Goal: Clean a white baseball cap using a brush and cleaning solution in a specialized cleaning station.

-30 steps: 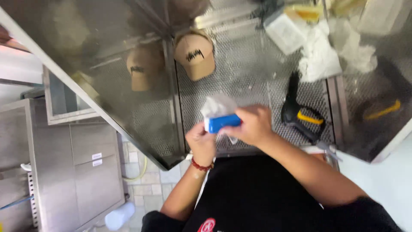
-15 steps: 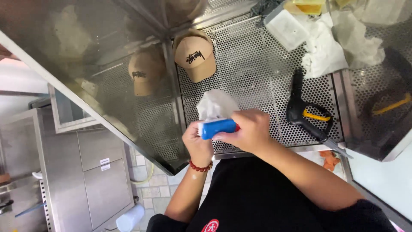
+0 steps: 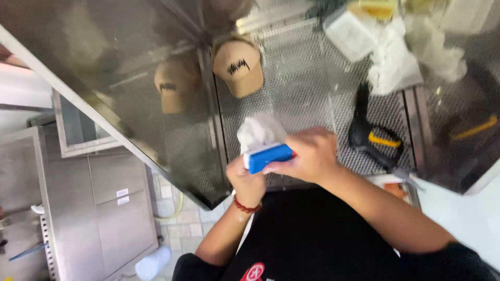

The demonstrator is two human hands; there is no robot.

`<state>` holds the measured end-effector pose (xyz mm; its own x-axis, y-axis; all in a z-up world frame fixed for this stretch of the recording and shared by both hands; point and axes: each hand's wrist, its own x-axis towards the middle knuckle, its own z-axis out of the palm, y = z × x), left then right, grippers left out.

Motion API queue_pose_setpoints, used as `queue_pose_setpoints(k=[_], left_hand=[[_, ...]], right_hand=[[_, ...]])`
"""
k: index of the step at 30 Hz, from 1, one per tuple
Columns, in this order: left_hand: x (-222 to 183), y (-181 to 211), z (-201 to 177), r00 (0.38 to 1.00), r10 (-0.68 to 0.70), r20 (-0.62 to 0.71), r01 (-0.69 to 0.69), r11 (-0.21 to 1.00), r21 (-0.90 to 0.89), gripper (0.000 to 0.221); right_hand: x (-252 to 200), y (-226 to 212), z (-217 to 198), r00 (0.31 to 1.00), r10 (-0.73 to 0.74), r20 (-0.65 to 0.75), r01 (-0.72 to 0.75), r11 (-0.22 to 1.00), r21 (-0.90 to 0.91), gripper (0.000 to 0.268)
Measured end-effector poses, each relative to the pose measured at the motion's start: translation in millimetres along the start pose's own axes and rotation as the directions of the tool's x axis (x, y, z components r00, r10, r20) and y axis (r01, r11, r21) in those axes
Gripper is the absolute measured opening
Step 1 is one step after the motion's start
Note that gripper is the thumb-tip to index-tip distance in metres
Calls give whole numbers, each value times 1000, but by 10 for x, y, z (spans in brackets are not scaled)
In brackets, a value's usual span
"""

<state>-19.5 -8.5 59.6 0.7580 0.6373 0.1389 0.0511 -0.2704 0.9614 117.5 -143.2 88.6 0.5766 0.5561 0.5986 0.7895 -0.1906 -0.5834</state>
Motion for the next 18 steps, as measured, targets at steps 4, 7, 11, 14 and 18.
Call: queue_pose_setpoints(k=[4,7,11,14,18], left_hand=[[7,-190,-117,999,40,7,-39,998,-50,12],[-32,-333,-118,999,-29,23,33,976,-215,10],[-30,-21,-226,999,9,50,6,955,-298,9],[32,18,-246,997,60,53,-38,938,-345,9],[14,-29,-269,994,89,58,-59,915,-399,11]], right_hand=[[-177,260,73,996,53,65,-54,998,23,68],[-131,192,43,996,77,32,-78,997,9,62],[-473,391,40,979,159,126,-160,987,0,60],[-584,496,7,958,258,128,-255,966,-42,56],[-559,434,-65,948,297,113,-304,951,49,60]])
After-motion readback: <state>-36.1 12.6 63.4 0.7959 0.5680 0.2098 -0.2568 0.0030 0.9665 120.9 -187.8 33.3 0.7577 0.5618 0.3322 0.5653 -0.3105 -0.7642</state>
